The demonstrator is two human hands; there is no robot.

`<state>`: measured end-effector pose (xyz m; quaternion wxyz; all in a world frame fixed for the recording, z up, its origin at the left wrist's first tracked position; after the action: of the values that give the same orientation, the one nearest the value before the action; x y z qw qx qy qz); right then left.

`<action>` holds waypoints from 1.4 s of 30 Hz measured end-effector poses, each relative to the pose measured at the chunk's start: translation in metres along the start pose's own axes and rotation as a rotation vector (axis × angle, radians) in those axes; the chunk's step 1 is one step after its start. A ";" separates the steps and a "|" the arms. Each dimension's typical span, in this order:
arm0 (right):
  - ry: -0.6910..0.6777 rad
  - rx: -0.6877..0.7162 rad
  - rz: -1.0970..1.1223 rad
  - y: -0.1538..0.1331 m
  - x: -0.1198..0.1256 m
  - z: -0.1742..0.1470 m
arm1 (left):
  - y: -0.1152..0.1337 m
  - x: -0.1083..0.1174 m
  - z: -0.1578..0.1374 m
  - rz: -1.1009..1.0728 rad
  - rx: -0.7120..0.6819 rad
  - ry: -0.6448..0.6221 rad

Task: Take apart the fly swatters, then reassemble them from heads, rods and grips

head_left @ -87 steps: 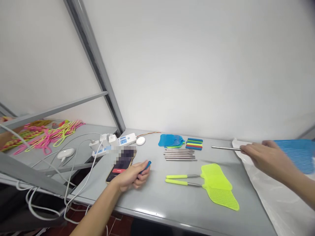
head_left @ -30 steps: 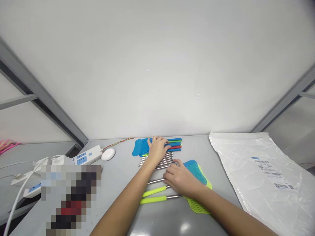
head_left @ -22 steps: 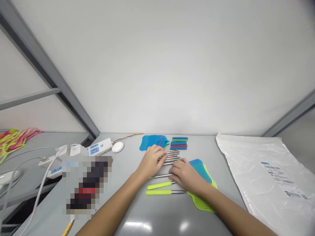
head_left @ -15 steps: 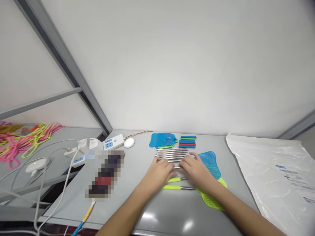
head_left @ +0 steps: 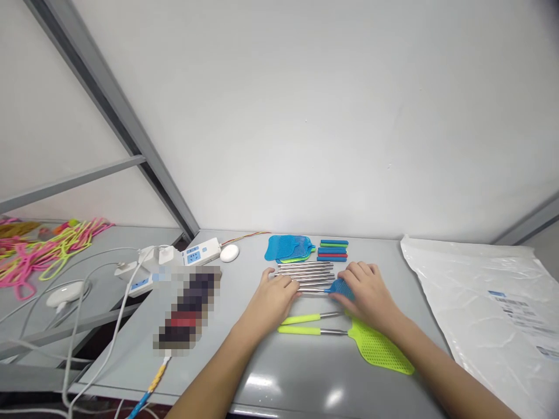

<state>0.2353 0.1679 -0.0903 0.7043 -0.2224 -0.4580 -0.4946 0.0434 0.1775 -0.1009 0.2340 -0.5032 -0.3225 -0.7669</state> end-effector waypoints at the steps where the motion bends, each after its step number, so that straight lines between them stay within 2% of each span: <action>1: 0.016 0.015 -0.001 -0.004 0.000 0.000 | 0.005 -0.003 0.002 0.003 -0.014 -0.007; 5: 0.121 0.074 -0.014 -0.012 0.007 -0.002 | 0.024 -0.012 0.009 0.025 -0.065 -0.036; 10: 0.209 0.073 -0.016 -0.013 0.013 -0.004 | 0.031 -0.011 0.016 0.069 -0.045 -0.017; 18: 0.215 0.114 -0.064 -0.013 0.020 -0.002 | 0.035 -0.010 0.017 0.038 -0.047 -0.051; 22: 0.247 0.134 -0.105 -0.006 0.022 -0.006 | 0.037 -0.003 0.018 0.032 -0.019 -0.055; 28: 0.433 0.189 -0.176 0.000 0.030 -0.012 | 0.038 0.013 0.022 0.010 -0.004 -0.005; 32: 0.507 0.167 -0.230 0.008 0.032 -0.014 | 0.040 0.023 0.031 -0.009 0.016 0.003; 42: 0.560 0.105 -0.268 0.023 0.030 -0.016 | 0.026 0.023 0.040 -0.512 0.140 -0.124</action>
<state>0.2658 0.1501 -0.0688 0.7422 0.0215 -0.2964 -0.6007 0.0768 0.1884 -0.0618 0.0465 -0.4340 -0.5052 -0.7445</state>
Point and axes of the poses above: each hand's wrist, its own z-axis towards the middle knuckle, its own x-axis out of the back of the hand, y = z × x, the point moved 6 cm from there along z, towards the middle knuckle, and after that the axes turned 12 degrees about -z, right-handed, at the moved point
